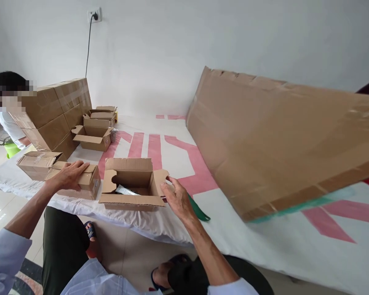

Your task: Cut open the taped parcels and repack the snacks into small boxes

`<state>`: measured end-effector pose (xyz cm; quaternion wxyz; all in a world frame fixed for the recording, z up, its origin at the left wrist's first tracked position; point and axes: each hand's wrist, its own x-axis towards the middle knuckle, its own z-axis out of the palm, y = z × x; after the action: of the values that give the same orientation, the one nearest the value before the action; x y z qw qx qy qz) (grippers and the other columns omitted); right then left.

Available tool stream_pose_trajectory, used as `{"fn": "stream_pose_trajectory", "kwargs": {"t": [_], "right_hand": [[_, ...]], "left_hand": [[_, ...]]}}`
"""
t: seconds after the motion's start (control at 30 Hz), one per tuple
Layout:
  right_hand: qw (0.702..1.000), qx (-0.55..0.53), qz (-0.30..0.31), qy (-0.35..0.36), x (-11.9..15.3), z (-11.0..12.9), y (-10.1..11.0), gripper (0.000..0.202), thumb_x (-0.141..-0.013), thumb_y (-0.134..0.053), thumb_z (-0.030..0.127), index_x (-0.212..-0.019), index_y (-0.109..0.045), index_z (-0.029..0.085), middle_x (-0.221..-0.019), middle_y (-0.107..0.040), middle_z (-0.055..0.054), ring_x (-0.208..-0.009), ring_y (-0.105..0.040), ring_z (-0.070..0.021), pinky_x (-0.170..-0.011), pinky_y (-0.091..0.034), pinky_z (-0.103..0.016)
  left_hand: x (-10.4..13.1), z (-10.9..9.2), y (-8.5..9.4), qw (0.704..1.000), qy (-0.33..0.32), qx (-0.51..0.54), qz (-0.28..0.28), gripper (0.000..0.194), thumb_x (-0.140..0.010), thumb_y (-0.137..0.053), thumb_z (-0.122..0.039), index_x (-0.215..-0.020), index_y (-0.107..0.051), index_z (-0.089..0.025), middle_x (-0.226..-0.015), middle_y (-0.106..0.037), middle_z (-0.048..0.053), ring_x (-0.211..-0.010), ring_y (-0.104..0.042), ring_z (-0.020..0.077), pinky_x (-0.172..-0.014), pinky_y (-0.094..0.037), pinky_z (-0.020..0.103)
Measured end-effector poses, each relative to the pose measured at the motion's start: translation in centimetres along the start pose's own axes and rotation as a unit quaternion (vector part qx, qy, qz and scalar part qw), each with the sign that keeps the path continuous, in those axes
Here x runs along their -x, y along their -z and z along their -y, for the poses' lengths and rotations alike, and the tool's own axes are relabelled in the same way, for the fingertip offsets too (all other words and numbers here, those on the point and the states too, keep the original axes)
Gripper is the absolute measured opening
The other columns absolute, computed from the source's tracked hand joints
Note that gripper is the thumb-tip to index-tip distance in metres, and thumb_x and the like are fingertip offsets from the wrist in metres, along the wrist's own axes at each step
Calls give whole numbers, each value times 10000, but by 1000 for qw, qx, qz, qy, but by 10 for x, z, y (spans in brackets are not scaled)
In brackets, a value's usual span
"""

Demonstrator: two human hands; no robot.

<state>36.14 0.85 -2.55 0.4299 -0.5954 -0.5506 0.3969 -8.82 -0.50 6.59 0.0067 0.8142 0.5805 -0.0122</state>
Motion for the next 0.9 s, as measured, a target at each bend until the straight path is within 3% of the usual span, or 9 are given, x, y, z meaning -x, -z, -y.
{"fn": "stream_pose_trajectory", "kwargs": {"t": [0.2,0.33,0.43,0.5,0.57,0.63,0.7,0.8,0.9], "right_hand": [[1000,-17,-9,-12,4,5,-1,729,-853,-666,640,-1412,-691,173,-1339,-783,-177,-933,-806,-323,-694,-689,-398],[1000,-24,-6,13,5,11,-2,742,-840,-655,650,-1377,-700,141,-1337,-778,-182,-929,-795,-304,-690,-691,-381],[999,-32,-15,24,5,13,-3,710,-839,-652,643,-1350,-718,154,-1271,-796,-172,-931,-792,-312,-672,-691,-392],[999,-32,-22,34,6,14,-4,698,-838,-644,642,-1326,-727,150,-1249,-799,-178,-935,-787,-324,-671,-693,-411],[999,-29,-22,38,9,13,-5,682,-845,-636,639,-1312,-728,151,-1266,-796,-184,-951,-783,-326,-671,-691,-409],[998,-30,-20,45,13,12,-6,655,-863,-631,634,-1309,-729,165,-1300,-787,-183,-995,-779,-323,-682,-687,-389],[997,-27,-24,64,17,9,-6,629,-869,-636,634,-1285,-734,172,-1308,-780,-184,-1052,-767,-330,-700,-683,-380],[996,-11,-21,82,23,3,-4,596,-870,-631,655,-1191,-735,164,-1250,-773,-191,-1069,-743,-342,-713,-674,-397],[997,-6,-5,80,26,-3,-3,554,-883,-627,664,-1131,-717,178,-1186,-762,-164,-1048,-728,-324,-746,-666,-399]], "left_hand": [[32,28,10,999,9,33,27,1143,-567,-953,-207,-1615,-514,-326,-1549,-595,168,-1449,-555,495,-1182,-414,573],[44,31,21,998,49,4,51,1151,-686,-911,-364,-1718,-403,-315,-1768,-418,191,-1633,-370,507,-1253,-375,667],[42,9,31,998,-2,63,-22,845,-893,-746,-487,-1674,-491,-291,-1791,-414,160,-1609,-452,437,-1287,-392,635],[34,-18,34,981,-53,157,-98,564,-1026,-598,-508,-1529,-658,-260,-1699,-550,147,-1510,-581,378,-1268,-459,556],[20,-48,31,956,-83,248,-137,489,-1103,-494,-526,-1395,-754,-232,-1570,-672,154,-1404,-675,337,-1213,-528,497],[5,-75,22,937,-92,309,-137,521,-1115,-492,-568,-1401,-758,-223,-1534,-704,160,-1403,-683,336,-1214,-535,497],[-7,-91,9,935,-95,326,-99,651,-1039,-633,-654,-1527,-681,-226,-1642,-621,166,-1519,-592,367,-1284,-470,533],[-15,-99,-8,949,-105,297,-28,1141,-793,-893,-725,-1723,-453,-231,-1811,-379,192,-1671,-369,425,-1363,-341,584],[-18,-96,-17,958,-117,263,-10,1393,-689,-993,-667,-1802,-260,-261,-1867,-212,211,-1708,-255,460,-1373,-282,637]]}}
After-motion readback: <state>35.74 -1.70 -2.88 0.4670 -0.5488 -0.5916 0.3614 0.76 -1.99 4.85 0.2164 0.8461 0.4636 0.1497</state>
